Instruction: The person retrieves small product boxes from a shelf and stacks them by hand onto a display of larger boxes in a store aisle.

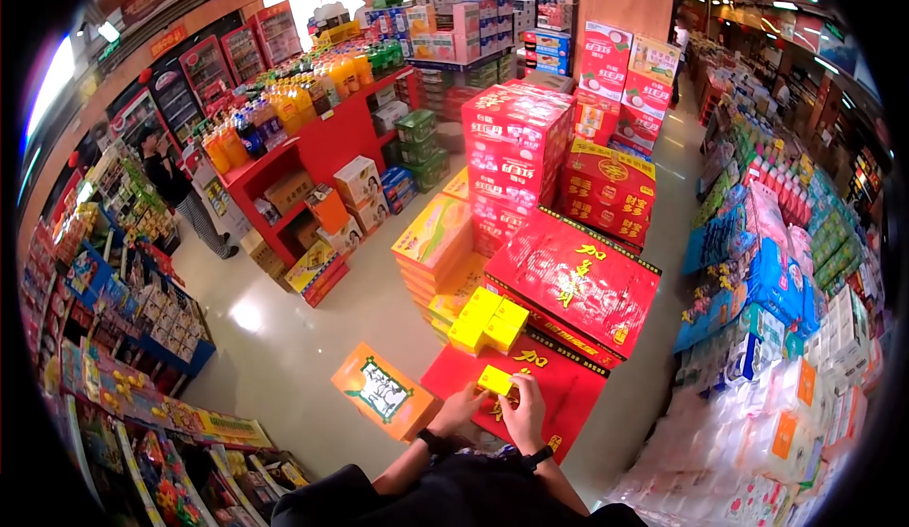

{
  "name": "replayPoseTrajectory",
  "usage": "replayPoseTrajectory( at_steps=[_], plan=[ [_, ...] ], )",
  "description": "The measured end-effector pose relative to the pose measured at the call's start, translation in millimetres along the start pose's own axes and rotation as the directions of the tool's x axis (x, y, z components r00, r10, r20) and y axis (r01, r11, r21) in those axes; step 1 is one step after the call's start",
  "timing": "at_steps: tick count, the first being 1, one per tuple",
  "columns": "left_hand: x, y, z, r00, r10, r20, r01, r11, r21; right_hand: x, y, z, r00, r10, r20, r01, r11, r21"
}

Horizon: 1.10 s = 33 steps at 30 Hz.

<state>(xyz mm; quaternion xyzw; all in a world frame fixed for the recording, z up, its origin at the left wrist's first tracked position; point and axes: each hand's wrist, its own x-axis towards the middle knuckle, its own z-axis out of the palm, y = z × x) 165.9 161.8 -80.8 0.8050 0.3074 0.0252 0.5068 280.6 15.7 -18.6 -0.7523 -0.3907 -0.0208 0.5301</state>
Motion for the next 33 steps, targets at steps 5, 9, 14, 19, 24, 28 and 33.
replayPoseTrajectory(
  at_steps=[5,9,14,19,24,28,33],
  plan=[
    [37.2,-18.3,-14.4,0.975,-0.011,0.221,-0.031,0.982,0.187,-2.9,4.3,5.6,0.993,0.111,-0.043,-0.114,0.99,-0.08],
    [56.3,-43.4,-18.1,0.902,0.205,0.38,-0.36,0.842,0.401,-22.8,30.5,26.5,0.97,0.24,-0.019,-0.24,0.957,-0.165],
    [50.5,-24.6,-31.8,0.863,0.117,0.491,-0.059,0.99,-0.132,-22.0,40.0,40.3,0.923,0.38,0.061,-0.347,0.889,-0.3],
    [53.2,-17.5,-42.9,0.824,0.052,0.564,0.028,0.991,-0.132,-17.6,42.2,50.8,0.928,0.373,0.009,-0.358,0.896,-0.261],
    [50.2,12.2,-51.5,0.791,0.066,0.608,0.031,0.988,-0.148,-11.7,37.5,54.8,0.938,0.345,-0.024,-0.341,0.911,-0.232],
    [61.7,5.4,-42.8,0.775,0.021,0.631,0.119,0.977,-0.179,-12.6,37.4,60.8,0.914,0.403,-0.053,-0.401,0.876,-0.268],
    [69.5,0.5,-38.9,0.768,-0.013,0.64,0.147,0.977,-0.156,-14.4,42.5,63.6,0.935,0.35,-0.058,-0.351,0.889,-0.293]
  ],
)
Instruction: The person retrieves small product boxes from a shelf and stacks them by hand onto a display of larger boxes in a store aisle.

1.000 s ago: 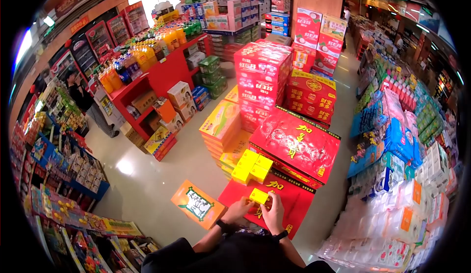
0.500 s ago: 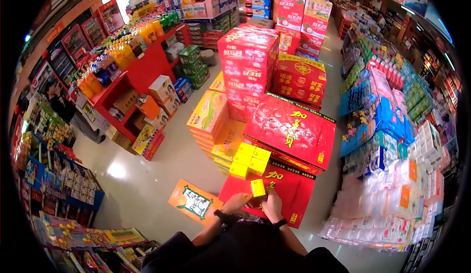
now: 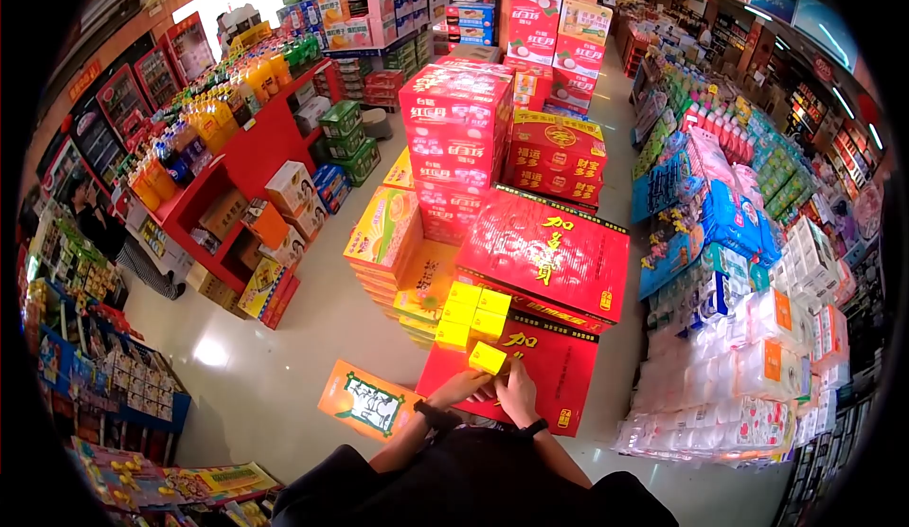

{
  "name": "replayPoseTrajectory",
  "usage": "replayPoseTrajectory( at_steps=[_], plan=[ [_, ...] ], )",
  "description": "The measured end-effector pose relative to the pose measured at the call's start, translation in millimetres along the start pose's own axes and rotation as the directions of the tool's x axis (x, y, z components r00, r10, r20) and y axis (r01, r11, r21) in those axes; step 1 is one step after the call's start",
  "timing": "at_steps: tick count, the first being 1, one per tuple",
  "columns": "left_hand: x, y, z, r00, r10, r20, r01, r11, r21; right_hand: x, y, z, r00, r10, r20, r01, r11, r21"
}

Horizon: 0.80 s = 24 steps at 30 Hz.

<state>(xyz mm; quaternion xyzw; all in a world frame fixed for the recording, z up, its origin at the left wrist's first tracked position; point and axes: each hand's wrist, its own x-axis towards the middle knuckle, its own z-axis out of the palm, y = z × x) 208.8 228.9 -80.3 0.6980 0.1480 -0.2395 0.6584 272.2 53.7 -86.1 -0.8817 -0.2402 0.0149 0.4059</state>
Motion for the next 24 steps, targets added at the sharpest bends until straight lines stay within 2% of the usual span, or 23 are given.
replayPoseTrajectory(
  at_steps=[7,10,13,16,24],
  plan=[
    [3.3,4.7,-4.6,1.0,-0.012,-0.022,0.011,0.997,-0.072,3.9,9.8,9.7,0.999,-0.002,0.032,0.003,0.999,-0.037],
    [6.0,-0.9,-6.2,0.995,0.067,-0.067,-0.073,0.994,-0.084,5.1,5.4,10.2,1.0,-0.003,0.016,0.004,0.998,-0.067],
    [14.0,-8.5,-8.6,0.996,0.05,-0.076,-0.059,0.991,-0.121,7.8,-0.9,8.7,1.0,-0.016,0.003,0.016,0.996,-0.085],
    [20.3,-18.2,-8.3,0.992,0.084,-0.094,-0.1,0.98,-0.172,11.0,-3.2,12.9,1.0,0.021,0.019,-0.018,0.992,-0.125],
    [22.0,-29.5,-10.0,0.98,0.137,-0.145,-0.172,0.949,-0.263,12.8,-4.4,27.7,1.0,-0.009,-0.026,0.005,0.987,-0.162]
  ],
)
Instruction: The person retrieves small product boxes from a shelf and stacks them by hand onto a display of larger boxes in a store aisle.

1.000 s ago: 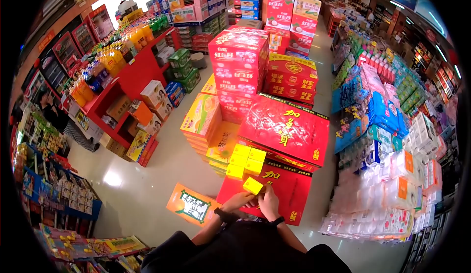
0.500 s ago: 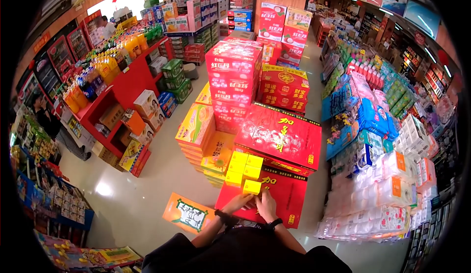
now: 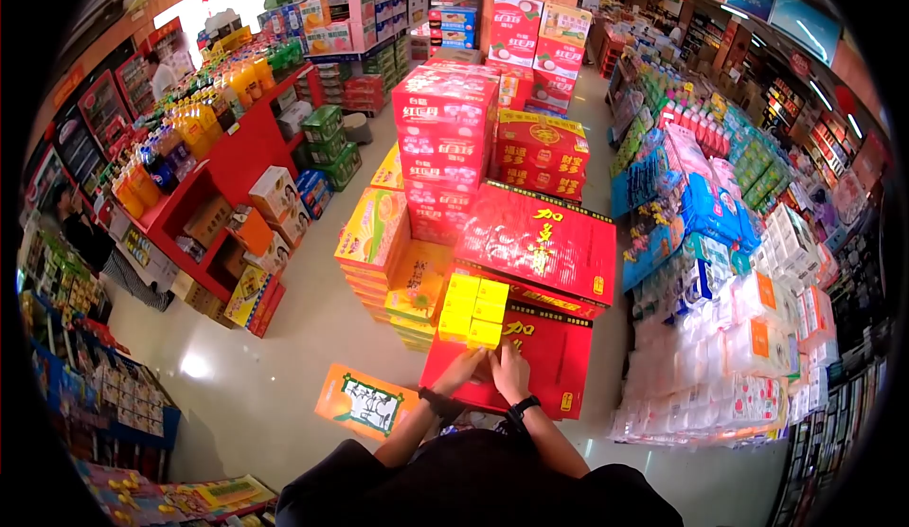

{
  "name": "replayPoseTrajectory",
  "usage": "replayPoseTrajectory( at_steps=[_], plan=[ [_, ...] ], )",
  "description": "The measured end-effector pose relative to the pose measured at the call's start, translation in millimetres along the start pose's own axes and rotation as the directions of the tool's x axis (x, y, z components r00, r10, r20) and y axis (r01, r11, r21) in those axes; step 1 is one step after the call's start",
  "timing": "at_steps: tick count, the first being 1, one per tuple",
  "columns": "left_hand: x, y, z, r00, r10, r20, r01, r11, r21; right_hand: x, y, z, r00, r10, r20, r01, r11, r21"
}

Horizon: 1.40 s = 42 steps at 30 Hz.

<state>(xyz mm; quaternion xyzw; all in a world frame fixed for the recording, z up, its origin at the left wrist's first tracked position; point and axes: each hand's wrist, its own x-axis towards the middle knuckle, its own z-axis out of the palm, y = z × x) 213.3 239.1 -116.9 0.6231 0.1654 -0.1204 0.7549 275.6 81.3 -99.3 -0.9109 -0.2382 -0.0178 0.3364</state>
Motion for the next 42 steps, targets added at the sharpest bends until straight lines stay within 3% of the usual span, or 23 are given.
replayPoseTrajectory(
  at_steps=[2,5,11,14,22,32,37,39,40,42],
  plan=[
    [-0.4,0.3,3.8,1.0,0.014,-0.025,-0.016,0.999,-0.051,2.3,-5.1,-0.8,1.0,-0.002,-0.025,0.002,1.0,0.002],
    [5.7,-15.4,3.2,0.987,0.158,-0.044,-0.157,0.987,0.011,1.9,-3.7,5.2,1.0,0.015,-0.012,-0.016,0.999,-0.049],
    [-4.8,1.2,1.4,0.997,-0.074,-0.017,0.071,0.989,-0.128,0.8,-7.3,10.3,0.997,0.075,0.003,-0.073,0.988,-0.134],
    [-3.0,-5.4,4.4,0.999,0.017,-0.041,-0.022,0.992,-0.126,-1.6,-12.9,9.3,0.997,0.031,-0.068,-0.039,0.992,-0.123],
    [7.3,-23.5,-4.5,0.972,0.237,-0.005,-0.237,0.971,0.031,-1.1,-12.8,14.6,0.997,0.067,-0.046,-0.073,0.988,-0.137],
    [6.4,-26.5,6.5,0.94,0.299,-0.167,-0.274,0.949,0.156,-8.8,3.4,8.6,1.0,-0.02,0.011,0.02,0.999,-0.047],
    [-19.8,-25.8,34.6,0.867,0.275,-0.415,-0.25,0.961,0.113,-23.2,12.2,-6.6,0.972,-0.23,0.051,0.223,0.967,0.121],
    [-30.1,-38.6,45.1,0.796,0.442,-0.414,-0.344,0.893,0.291,-33.2,17.0,-12.8,0.923,-0.383,0.013,0.381,0.92,0.09],
    [-43.6,-32.9,58.7,0.77,0.471,-0.43,-0.297,0.862,0.411,-38.9,17.4,-22.6,0.899,-0.436,0.026,0.43,0.894,0.122],
    [-71.8,-31.9,89.9,0.757,0.491,-0.431,-0.272,0.837,0.475,-48.6,25.2,-35.7,0.853,-0.517,0.069,0.499,0.848,0.182]
  ],
)
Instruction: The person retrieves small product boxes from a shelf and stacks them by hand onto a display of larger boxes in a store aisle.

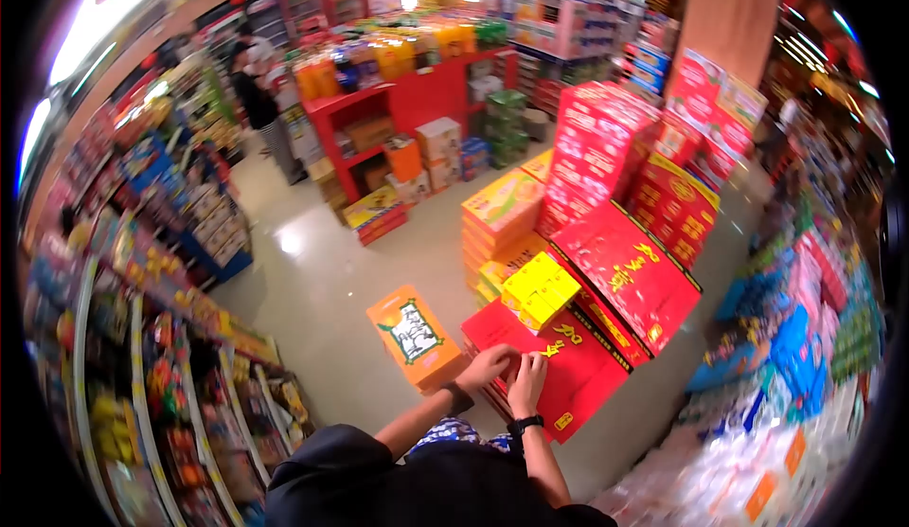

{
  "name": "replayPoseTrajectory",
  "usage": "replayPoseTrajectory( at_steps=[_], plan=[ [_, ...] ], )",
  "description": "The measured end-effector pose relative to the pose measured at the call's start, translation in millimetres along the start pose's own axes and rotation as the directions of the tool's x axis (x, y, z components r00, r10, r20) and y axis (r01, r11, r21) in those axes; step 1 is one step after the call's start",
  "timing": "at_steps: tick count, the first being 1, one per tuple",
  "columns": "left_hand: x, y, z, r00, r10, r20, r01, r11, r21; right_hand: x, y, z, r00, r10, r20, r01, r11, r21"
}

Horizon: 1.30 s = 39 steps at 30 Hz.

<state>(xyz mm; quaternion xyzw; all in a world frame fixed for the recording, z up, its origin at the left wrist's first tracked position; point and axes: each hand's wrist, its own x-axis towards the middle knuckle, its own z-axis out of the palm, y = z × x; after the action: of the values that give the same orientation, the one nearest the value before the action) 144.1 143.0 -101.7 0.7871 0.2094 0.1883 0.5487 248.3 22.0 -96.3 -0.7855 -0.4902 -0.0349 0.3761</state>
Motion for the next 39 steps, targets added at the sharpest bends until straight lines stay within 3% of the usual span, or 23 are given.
replayPoseTrajectory(
  at_steps=[1,3,5,7,9,11,13,14,17,18,19,22,24,27,30,33,36,37,38,39],
  plan=[
    [-17.3,10.5,9.4,0.999,0.005,-0.032,-0.004,1.0,0.022,-7.9,2.9,-1.7,0.999,-0.039,0.015,0.038,0.999,0.037],
    [-46.8,22.7,31.1,0.988,0.093,-0.12,-0.051,0.948,0.315,-24.8,8.3,-9.1,0.992,-0.059,0.111,0.051,0.996,0.075],
    [-81.2,29.2,56.1,0.956,0.162,-0.243,-0.039,0.896,0.443,-45.6,14.8,-20.4,0.973,-0.133,0.188,0.126,0.991,0.05],
    [-110.4,-5.4,87.2,0.93,0.164,-0.328,-0.009,0.905,0.426,-62.9,15.8,-26.5,0.957,-0.186,0.222,0.156,0.977,0.149],
    [-158.7,21.7,105.0,0.9,-0.325,-0.291,0.401,0.878,0.26,-80.1,14.0,-44.7,0.928,-0.219,0.301,0.171,0.969,0.179],
    [-203.8,17.9,132.5,0.828,-0.357,-0.432,0.478,0.852,0.212,-96.8,16.3,-51.7,0.907,-0.238,0.347,0.166,0.96,0.225],
    [-246.3,21.6,137.3,0.742,-0.58,-0.336,0.64,0.763,0.095,-116.4,14.9,-57.4,0.858,-0.217,0.466,0.089,0.956,0.28],
    [-266.4,24.4,141.3,0.681,-0.678,-0.278,0.712,0.701,0.036,-126.0,12.0,-60.4,0.861,-0.241,0.447,0.068,0.927,0.368],
    [-314.8,53.3,148.8,0.564,-0.704,-0.432,0.753,0.653,-0.081,-154.9,7.7,-58.0,0.559,-0.143,0.817,0.124,0.988,0.089],
    [-332.5,50.3,154.5,0.551,-0.64,-0.536,0.711,0.696,-0.099,-177.9,20.0,-42.1,0.606,-0.362,0.708,0.244,0.932,0.268],
    [-348.9,55.4,156.6,0.501,-0.622,-0.602,0.705,0.697,-0.133,-187.5,9.8,-45.1,0.498,-0.371,0.784,0.194,0.929,0.316],
    [-405.1,72.9,171.2,0.296,-0.577,-0.761,0.709,0.666,-0.23,-228.2,-9.9,-24.7,0.309,-0.481,0.82,0.281,0.87,0.404],
    [-455.7,68.5,190.9,0.118,-0.555,-0.823,0.745,0.598,-0.296,-245.2,-64.3,-43.0,0.168,-0.55,0.818,0.334,0.812,0.478],
    [-538.4,98.4,226.4,-0.242,-0.398,-0.885,0.711,0.548,-0.441,-294.1,-120.6,-28.1,0.065,-0.744,0.665,0.456,0.615,0.643],
    [-628.3,142.6,262.9,-0.266,-0.564,-0.782,0.542,0.583,-0.605,-361.7,-188.0,-22.1,0.091,-0.846,0.525,0.378,0.517,0.768],
    [-690.9,139.2,311.1,-0.536,-0.481,-0.694,0.364,0.609,-0.704,-429.7,-258.4,-37.8,-0.211,-0.814,0.541,0.341,0.457,0.822],
    [-741.4,135.7,362.1,-0.613,-0.505,-0.607,0.183,0.657,-0.731,-506.7,-294.9,-44.0,-0.421,-0.778,0.467,0.414,0.293,0.862],
    [-757.2,143.1,374.2,-0.638,-0.509,-0.578,0.132,0.666,-0.734,-532.3,-305.7,-46.3,-0.463,-0.781,0.419,0.372,0.258,0.892],
    [-785.1,164.4,398.5,-0.63,-0.604,-0.488,0.091,0.567,-0.819,-580.0,-322.0,-52.9,-0.527,-0.775,0.348,0.309,0.207,0.928],
    [-798.3,170.5,411.9,-0.672,-0.576,-0.465,0.067,0.579,-0.813,-600.3,-327.4,-62.5,-0.561,-0.769,0.306,0.263,0.185,0.947]
  ],
)
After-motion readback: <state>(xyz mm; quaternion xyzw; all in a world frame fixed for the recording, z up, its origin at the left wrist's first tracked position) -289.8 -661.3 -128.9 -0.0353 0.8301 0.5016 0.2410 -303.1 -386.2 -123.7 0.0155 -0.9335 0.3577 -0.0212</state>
